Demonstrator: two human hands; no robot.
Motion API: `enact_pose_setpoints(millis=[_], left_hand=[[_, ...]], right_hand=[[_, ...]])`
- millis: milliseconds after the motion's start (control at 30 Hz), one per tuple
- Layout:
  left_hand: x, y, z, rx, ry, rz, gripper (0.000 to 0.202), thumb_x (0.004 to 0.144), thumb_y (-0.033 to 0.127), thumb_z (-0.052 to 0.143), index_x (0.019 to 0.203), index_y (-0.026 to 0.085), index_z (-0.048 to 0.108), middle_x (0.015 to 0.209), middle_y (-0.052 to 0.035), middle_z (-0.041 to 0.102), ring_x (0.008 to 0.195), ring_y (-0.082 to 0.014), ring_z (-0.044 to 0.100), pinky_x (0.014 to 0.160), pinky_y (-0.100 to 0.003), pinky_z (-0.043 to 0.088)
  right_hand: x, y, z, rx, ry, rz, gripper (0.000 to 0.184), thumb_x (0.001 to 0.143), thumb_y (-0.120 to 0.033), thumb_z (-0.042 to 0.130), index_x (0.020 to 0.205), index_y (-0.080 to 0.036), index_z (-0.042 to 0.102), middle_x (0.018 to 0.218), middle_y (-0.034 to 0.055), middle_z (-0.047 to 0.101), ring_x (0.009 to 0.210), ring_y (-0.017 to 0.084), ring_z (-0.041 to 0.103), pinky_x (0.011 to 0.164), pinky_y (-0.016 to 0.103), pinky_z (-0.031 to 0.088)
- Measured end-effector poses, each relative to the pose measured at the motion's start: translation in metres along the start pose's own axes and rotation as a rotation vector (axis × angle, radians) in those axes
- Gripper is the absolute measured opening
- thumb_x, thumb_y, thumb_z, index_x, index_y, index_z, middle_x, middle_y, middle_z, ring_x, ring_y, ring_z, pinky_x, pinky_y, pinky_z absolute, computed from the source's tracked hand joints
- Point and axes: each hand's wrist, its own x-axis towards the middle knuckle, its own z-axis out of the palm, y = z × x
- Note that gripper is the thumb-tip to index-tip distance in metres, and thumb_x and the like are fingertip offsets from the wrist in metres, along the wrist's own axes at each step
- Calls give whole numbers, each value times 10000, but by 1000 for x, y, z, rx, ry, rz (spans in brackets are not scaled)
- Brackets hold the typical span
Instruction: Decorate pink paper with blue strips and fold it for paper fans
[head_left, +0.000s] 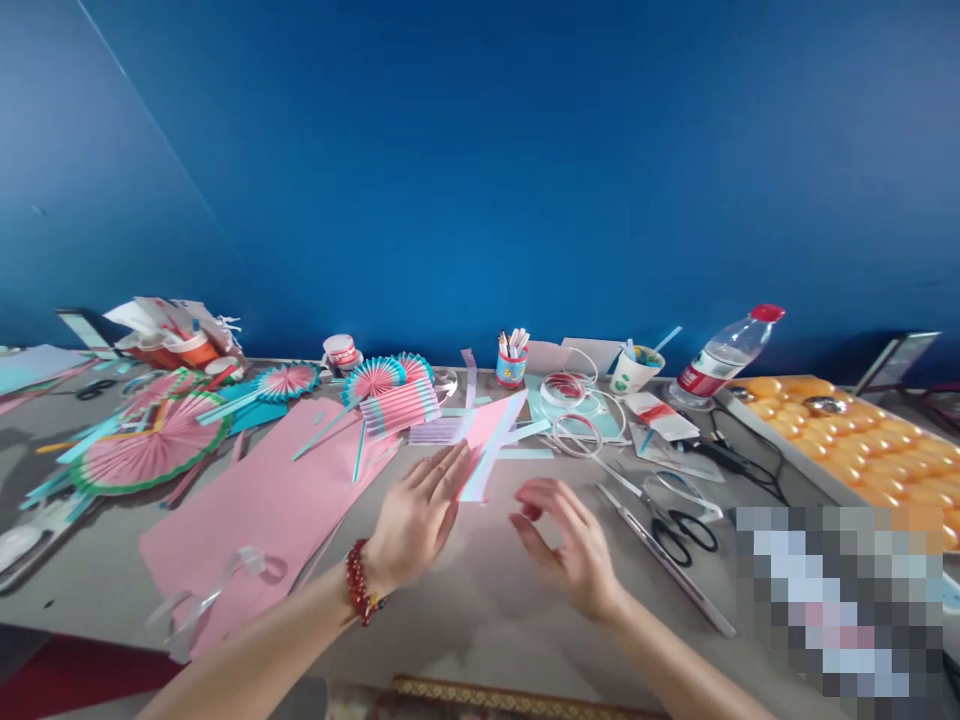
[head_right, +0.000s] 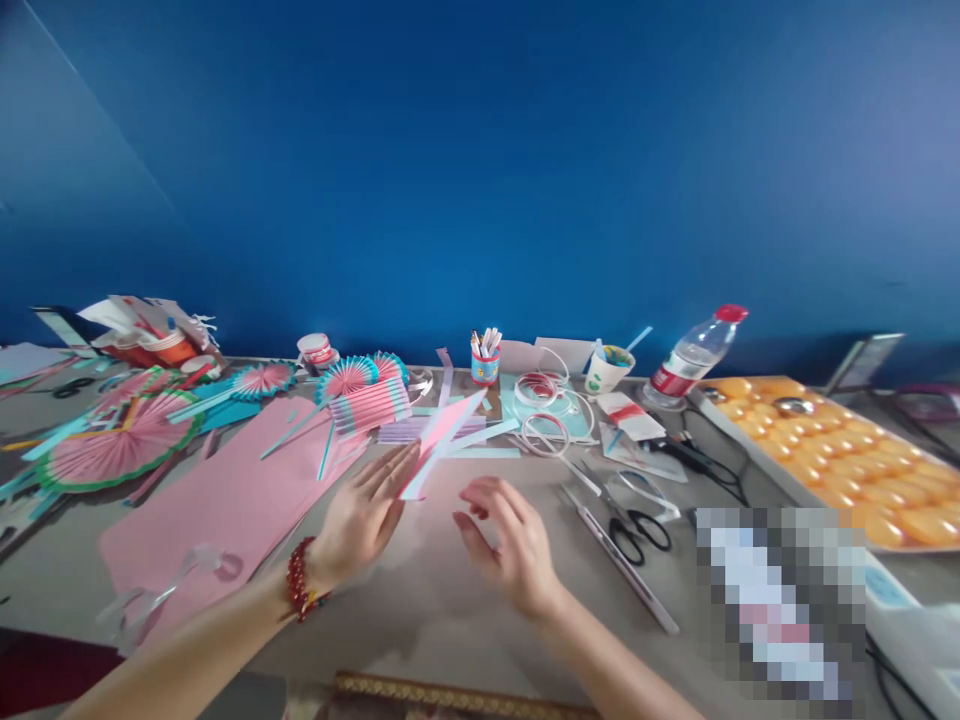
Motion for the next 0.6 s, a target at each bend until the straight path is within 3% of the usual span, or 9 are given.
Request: enact_pose_setpoints(millis=[67, 133, 233, 333, 433, 533, 600], left_hand=[[0, -6, 1, 143, -54, 38, 607, 931, 99, 338, 1522, 167, 217, 1493, -130, 432, 1385, -247, 395, 1111, -436, 391], [-3, -9, 12, 234, -137, 45, 578, 925, 89, 347, 1496, 140, 276, 1511, -141, 403, 1390, -259, 385, 1120, -441, 376], [-10, -6, 34, 282, -252, 74, 511, 929, 92, 369, 1440, 107, 362, 1507, -155, 402, 1387, -270, 383, 1103, -429, 381], [-17, -3, 47, 260, -320, 108, 485, 926, 100, 398, 1411, 117, 394, 1480, -151, 432, 1376, -258, 393, 1064, -405, 405], [-23, -5, 46, 218, -343, 127, 396, 937, 115, 425, 1329, 148, 471, 1387, -129, 522, 1287, -247, 478, 983, -382, 450], [-31, -10, 35, 199, -361, 79, 199, 978, 173, 431, 1098, 181, 590, 1143, -80, 633, 1063, -229, 583, 854, -358, 486], [-37, -14, 28, 200, -369, 67, 183, 990, 200, 434, 990, 180, 616, 1033, -69, 636, 966, -218, 587, 807, -347, 483]], right_hand=[[-2, -1, -8, -135, 57, -144, 369, 865, -169, 632, 1210, -243, 526, 1034, 87, 680, 937, 215, 651, 854, 376, 501], [-4, -3, -9, -260, -25, -272, 441, 858, -199, 661, 1270, -234, 508, 1098, 100, 686, 1026, 237, 629, 903, 398, 467], [-4, -2, -1, -376, -230, -321, 289, 913, -216, 590, 1201, -210, 571, 1084, 88, 698, 1013, 220, 613, 878, 364, 443], [-7, 7, 9, -448, -359, -297, 150, 950, -172, 497, 1003, -202, 635, 934, 66, 697, 889, 194, 600, 800, 332, 428], [-15, 19, 10, -487, -448, -262, 171, 952, -164, 483, 882, -201, 635, 857, 53, 665, 818, 181, 566, 766, 315, 409], [-24, 29, 4, -475, -472, -248, 168, 946, -149, 484, 883, -195, 633, 860, 50, 653, 824, 180, 550, 768, 307, 395], [-28, 32, 1, -455, -491, -248, 164, 944, -148, 481, 881, -189, 628, 852, 48, 647, 814, 182, 542, 763, 309, 390]])
